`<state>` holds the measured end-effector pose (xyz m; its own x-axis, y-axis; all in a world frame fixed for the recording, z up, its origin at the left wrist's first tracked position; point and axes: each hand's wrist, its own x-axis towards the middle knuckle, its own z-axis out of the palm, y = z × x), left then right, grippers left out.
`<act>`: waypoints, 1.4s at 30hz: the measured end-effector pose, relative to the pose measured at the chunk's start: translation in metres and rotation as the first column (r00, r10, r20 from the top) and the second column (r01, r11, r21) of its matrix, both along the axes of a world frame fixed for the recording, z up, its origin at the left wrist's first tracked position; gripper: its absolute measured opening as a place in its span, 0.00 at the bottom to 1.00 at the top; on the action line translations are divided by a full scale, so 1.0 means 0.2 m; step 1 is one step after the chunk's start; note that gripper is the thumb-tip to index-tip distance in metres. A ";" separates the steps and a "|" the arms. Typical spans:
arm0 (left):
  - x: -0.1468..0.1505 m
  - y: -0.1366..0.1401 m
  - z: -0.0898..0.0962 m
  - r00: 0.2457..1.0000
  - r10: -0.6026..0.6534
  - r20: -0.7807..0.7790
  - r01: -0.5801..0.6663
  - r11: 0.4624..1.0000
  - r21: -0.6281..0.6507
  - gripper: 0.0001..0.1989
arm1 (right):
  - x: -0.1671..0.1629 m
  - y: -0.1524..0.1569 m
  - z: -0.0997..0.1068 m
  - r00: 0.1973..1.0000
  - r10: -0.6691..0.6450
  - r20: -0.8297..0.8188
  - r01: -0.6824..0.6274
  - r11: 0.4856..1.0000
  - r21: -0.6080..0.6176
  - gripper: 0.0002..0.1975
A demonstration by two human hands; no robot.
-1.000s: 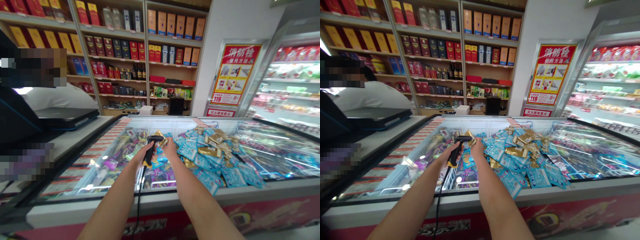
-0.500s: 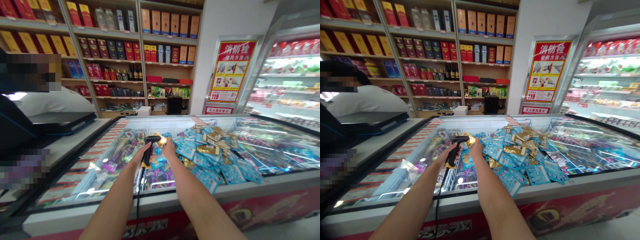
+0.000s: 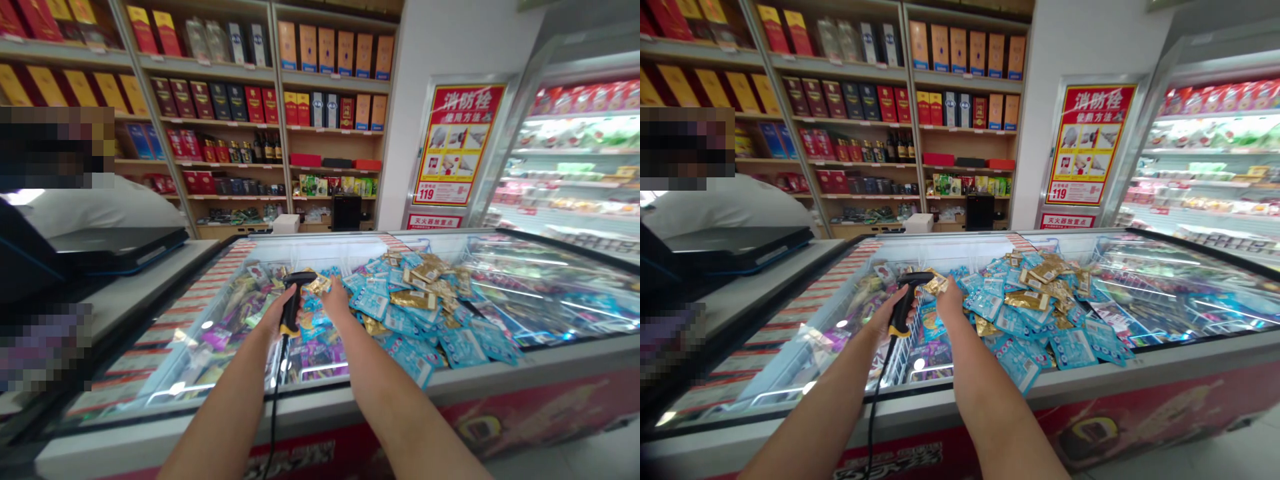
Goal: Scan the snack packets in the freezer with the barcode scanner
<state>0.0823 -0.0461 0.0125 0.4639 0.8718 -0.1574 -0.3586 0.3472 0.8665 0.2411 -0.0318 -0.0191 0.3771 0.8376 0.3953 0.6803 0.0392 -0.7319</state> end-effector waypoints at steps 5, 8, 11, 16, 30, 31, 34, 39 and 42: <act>0.00 0.01 -0.01 0.997 0.037 0.073 -0.037 0.999 0.008 0.15 | 0.00 0.01 -0.02 0.993 0.079 0.092 -0.082 0.996 0.029 0.23; 0.00 0.01 -0.01 0.995 0.012 0.101 -0.014 1.000 0.013 0.15 | -0.02 0.00 -0.02 0.982 0.156 0.108 -0.163 0.985 0.059 0.21; 0.00 0.00 0.00 0.990 -0.017 0.137 0.016 1.000 0.008 0.14 | -0.04 -0.03 -0.01 0.977 0.187 0.104 -0.200 0.971 0.131 0.19; -0.01 0.01 0.00 0.978 -0.038 0.204 0.037 0.999 0.009 0.14 | -0.04 -0.08 0.13 0.997 0.069 -0.027 -0.062 0.980 0.190 0.16; 0.02 -0.01 -0.01 0.998 -0.017 0.061 0.016 1.000 0.024 0.16 | 0.43 -1.03 0.11 0.723 0.180 0.666 -0.067 0.979 -0.193 0.37; 0.02 -0.01 0.00 0.998 -0.023 0.057 0.022 0.999 0.026 0.16 | 0.45 -1.05 0.07 0.701 0.215 0.680 -0.052 0.966 -0.253 0.40; 0.02 -0.01 -0.01 0.997 -0.016 0.071 0.013 0.999 0.041 0.16 | 0.49 -1.00 0.02 0.671 0.301 0.678 -0.059 0.932 -0.356 0.42; 0.00 0.00 -0.02 0.997 -0.021 0.074 0.019 0.999 0.034 0.16 | 0.55 -0.82 0.05 0.639 0.389 0.664 -0.148 0.909 -0.389 0.41; 0.00 0.00 -0.02 0.996 -0.010 0.085 0.007 0.999 0.033 0.16 | 0.57 -0.73 0.05 0.613 0.368 0.699 -0.183 0.927 -0.327 0.37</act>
